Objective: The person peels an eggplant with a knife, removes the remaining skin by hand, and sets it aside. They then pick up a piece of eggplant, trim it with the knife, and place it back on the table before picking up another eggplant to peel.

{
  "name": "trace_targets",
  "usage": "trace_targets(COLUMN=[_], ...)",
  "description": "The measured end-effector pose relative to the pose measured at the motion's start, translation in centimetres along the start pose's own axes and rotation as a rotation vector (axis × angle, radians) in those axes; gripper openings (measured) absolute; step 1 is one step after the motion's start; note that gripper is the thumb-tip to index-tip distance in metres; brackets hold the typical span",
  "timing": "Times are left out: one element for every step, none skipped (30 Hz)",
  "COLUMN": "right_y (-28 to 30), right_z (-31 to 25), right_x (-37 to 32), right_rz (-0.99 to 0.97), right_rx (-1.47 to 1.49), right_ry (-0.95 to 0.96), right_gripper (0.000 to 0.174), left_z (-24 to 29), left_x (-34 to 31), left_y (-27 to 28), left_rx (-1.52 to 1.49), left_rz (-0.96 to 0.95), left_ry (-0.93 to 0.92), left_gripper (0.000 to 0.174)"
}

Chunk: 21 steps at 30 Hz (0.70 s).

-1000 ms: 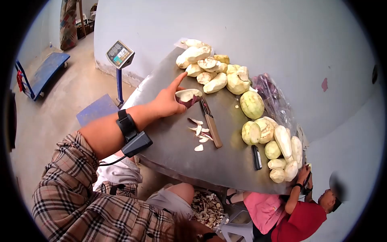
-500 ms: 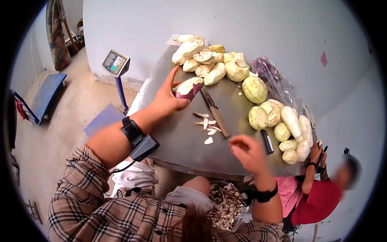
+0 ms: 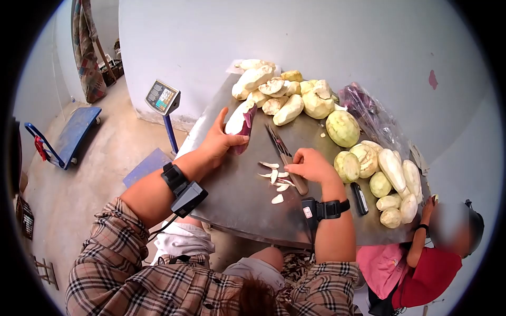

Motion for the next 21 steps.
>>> trace_targets(right_y=[-0.4,-0.5,-0.6,-0.6,-0.7,-0.7,-0.7,-0.5,-0.3,-0.1,0.2,0.4,0.8,0.9,1.1,1.2,1.2,1.0,0.9,1.0,0.9], right_z=[-0.1,0.1,0.0,-0.1,-0.2,0.0,0.6,1.2,1.5,1.1,1.7,1.3,0.7,0.8,0.8,0.8,1.4,1.8,2.1,2.5,1.7], right_x=[-0.2,-0.2,-0.2,-0.4,-0.5,-0.6,-0.6,-0.6,-0.8,-1.5,-1.3,-1.6,-2.1,-2.2,-2.3,-2.3,-1.9,-1.4,-1.1,-1.0,-1.3], right_rz=[-0.034,-0.046,-0.043,-0.038,-0.03,-0.031,-0.023,-0.023,-0.022,0.046,0.083,0.067,0.051,0.063,0.077,0.089,0.123,0.155,0.189,0.227,0.265], right_rx=[-0.068,0.006,-0.003,-0.009,-0.012,-0.005,-0.018,0.046,0.112,0.194,0.171,0.218,0.263,0.306,0.345,0.379,0.359,0.336,0.312,0.34,0.366], right_ry=[0.009,-0.069,-0.053,-0.037,-0.022,-0.018,0.022,-0.006,-0.035,-0.052,-0.012,-0.081,-0.15,-0.144,-0.135,-0.124,-0.015,0.093,0.201,0.24,0.278], right_gripper=[0.04,0.047,0.047,0.047,0.047,0.048,0.047,0.047,0.048,0.045,0.045,0.046,0.046,0.045,0.043,0.041,0.039,0.037,0.035,0.034,0.032], left_z=[-0.1,-0.3,-0.6,-0.8,-1.0,-1.1,-1.2,-1.2,-1.2,-1.1,-1.0,-1.0,-0.7,-0.2,0.3,0.5,0.8,1.3,1.8,2.1,2.2], left_x=[0.2,0.3,0.3,0.5,0.5,0.6,0.6,0.7,0.7,0.6,0.6,0.8,0.7,0.6,0.7,0.9,1.1,1.3,1.5,1.3,1.4], left_y=[0.0,0.0,0.0,-0.1,-0.1,-0.1,-0.1,-0.1,-0.2,-0.3,-0.4,-0.6,-0.8,-1.0,-1.2,-1.3,-1.6,-1.9,-2.2,-2.7,-3.1], left_rx=[0.022,0.044,0.072,0.103,0.138,0.15,0.165,0.18,0.193,0.206,0.216,0.234,0.203,0.168,0.129,0.122,0.098,0.074,0.05,0.002,-0.031], left_rz=[-0.015,-0.03,-0.03,-0.034,-0.039,-0.054,-0.07,-0.087,-0.083,-0.078,-0.072,-0.059,-0.084,-0.106,-0.127,-0.15,-0.164,-0.179,-0.193,-0.176,-0.168], left_ry=[0.013,0.028,0.008,-0.011,-0.031,-0.028,-0.022,-0.016,0.023,0.061,0.097,0.086,0.141,0.191,0.238,0.24,0.238,0.237,0.237,0.232,0.208], left_gripper=[0.105,0.105,0.104,0.103,0.103,0.096,0.09,0.083,0.077,0.072,0.066,0.057,0.057,0.056,0.055,0.052,0.052,0.052,0.051,0.047,0.046])
Point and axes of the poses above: each hand's wrist, its own x-axis towards the middle knuckle, its own y-axis out of the back of the hand, z = x × y, the point moved 2 cm from there along x, towards the middle knuckle, and after that the axes turned 14 degrees about x, right-handed, at the moved point
